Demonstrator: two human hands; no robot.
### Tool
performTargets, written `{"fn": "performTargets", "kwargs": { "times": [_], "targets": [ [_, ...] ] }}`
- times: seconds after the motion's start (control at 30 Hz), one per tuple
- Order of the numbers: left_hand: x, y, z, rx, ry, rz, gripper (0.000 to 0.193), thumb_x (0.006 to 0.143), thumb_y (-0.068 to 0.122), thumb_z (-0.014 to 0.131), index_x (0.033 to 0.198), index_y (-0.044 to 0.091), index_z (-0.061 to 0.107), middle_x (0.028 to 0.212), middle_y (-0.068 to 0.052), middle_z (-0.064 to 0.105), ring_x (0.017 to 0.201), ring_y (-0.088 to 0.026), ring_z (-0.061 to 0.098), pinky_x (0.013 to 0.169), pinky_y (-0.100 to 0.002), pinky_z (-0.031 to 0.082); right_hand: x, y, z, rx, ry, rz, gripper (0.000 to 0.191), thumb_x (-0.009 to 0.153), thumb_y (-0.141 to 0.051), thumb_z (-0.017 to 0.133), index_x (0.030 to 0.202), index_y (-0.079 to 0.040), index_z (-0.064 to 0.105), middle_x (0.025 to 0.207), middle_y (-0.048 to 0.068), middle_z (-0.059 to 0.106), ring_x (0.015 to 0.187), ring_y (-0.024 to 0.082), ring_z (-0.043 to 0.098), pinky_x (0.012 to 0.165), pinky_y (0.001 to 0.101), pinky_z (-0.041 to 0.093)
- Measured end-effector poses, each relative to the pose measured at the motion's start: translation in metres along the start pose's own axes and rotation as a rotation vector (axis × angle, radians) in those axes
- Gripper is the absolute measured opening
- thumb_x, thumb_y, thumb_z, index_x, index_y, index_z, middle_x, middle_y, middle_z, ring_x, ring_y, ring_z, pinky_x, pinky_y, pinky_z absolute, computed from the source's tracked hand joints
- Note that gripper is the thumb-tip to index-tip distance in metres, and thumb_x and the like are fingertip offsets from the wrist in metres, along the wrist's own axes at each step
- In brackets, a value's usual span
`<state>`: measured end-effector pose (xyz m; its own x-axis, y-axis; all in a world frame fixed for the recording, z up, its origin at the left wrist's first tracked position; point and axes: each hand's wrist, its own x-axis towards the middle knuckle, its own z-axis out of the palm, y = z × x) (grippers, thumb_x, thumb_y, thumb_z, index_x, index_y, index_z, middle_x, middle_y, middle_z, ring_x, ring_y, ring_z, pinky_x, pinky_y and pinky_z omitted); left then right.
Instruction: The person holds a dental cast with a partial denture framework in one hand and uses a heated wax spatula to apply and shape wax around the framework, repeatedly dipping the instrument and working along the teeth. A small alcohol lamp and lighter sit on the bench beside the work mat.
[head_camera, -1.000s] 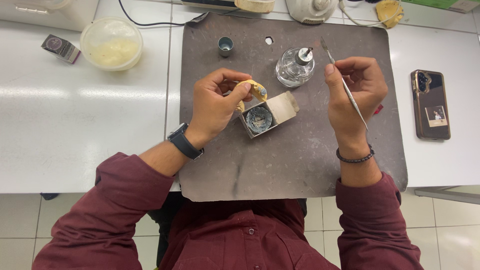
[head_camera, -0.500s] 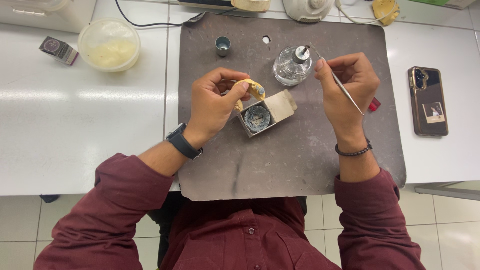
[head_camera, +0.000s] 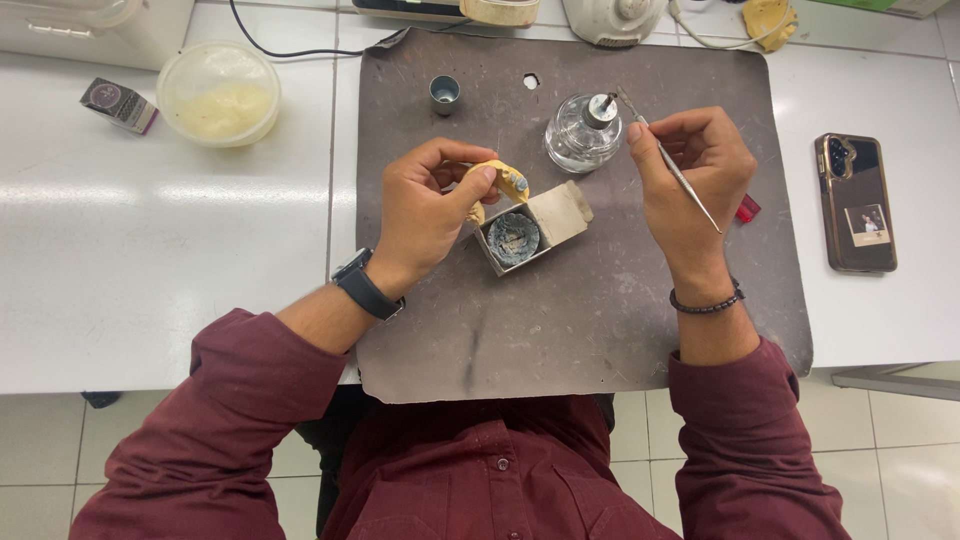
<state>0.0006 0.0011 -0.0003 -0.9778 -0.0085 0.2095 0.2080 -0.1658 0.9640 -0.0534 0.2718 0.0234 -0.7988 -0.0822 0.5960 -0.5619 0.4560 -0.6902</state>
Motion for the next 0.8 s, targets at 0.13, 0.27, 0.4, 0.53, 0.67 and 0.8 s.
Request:
{"fn": "performTargets", "kwargs": {
  "times": [0.13,0.27,0.4,0.53,0.67,0.8],
  "targets": [
    [0.000,-0.001,0.000,0.005,0.004,0.005,0.017,0.098,0.010,0.071,0.112,0.000,0.071,0.103,-0.013,0.078,0.089,-0.013,0.077,0.080,-0.025,0.067,0.000,0.000,0.000,-0.007,-0.004,-0.006,0.017,0.107,-0.003,0.081,0.105,-0.001,0.065,0.096,0.011,0.074,0.086,0.014,0.076,0.076,0.0233,0.064],
    [0.000,-0.001,0.000,-0.003,0.007,0.003,0.017,0.098,0.011,0.071,0.111,-0.001,0.071,0.103,-0.013,0.078,0.088,-0.013,0.077,0.080,-0.025,0.067,0.000,-0.001,0.000,0.012,-0.010,-0.007,0.017,0.107,-0.003,0.081,0.106,0.000,0.064,0.097,0.011,0.074,0.089,0.014,0.077,0.077,0.0232,0.064],
    [0.000,0.000,0.000,0.019,0.009,0.008,0.017,0.098,0.011,0.071,0.111,0.000,0.071,0.102,-0.012,0.078,0.088,-0.013,0.078,0.079,-0.024,0.067,0.000,-0.007,-0.002,0.077,-0.046,0.022,0.016,0.106,-0.003,0.081,0.108,0.000,0.065,0.099,0.012,0.075,0.090,0.015,0.076,0.078,0.0230,0.063],
    [-0.001,0.000,0.001,0.023,0.053,0.022,0.017,0.098,0.010,0.072,0.111,-0.001,0.071,0.101,-0.012,0.078,0.086,-0.013,0.077,0.075,-0.022,0.064,0.000,-0.019,-0.007,0.378,-0.430,0.155,0.011,0.096,-0.004,0.079,0.097,-0.004,0.068,0.094,0.009,0.076,0.093,0.016,0.077,0.085,0.0281,0.062],
    [0.000,0.001,0.001,0.044,0.107,0.053,0.016,0.098,0.009,0.071,0.111,-0.001,0.071,0.100,-0.011,0.078,0.084,-0.012,0.077,0.070,-0.021,0.061,-0.002,-0.033,-0.001,0.288,-0.709,-0.077,0.016,0.084,-0.003,0.082,0.081,-0.007,0.067,0.083,0.004,0.074,0.100,0.019,0.076,0.104,0.0398,0.056],
    [0.000,0.000,0.000,0.045,0.099,0.070,0.016,0.099,0.008,0.071,0.111,-0.001,0.071,0.100,-0.011,0.078,0.084,-0.012,0.076,0.071,-0.021,0.062,-0.001,-0.042,0.004,0.100,-0.711,-0.218,0.017,0.077,-0.001,0.081,0.074,-0.007,0.065,0.075,0.001,0.070,0.100,0.022,0.077,0.110,0.0466,0.052]
  ]
}}
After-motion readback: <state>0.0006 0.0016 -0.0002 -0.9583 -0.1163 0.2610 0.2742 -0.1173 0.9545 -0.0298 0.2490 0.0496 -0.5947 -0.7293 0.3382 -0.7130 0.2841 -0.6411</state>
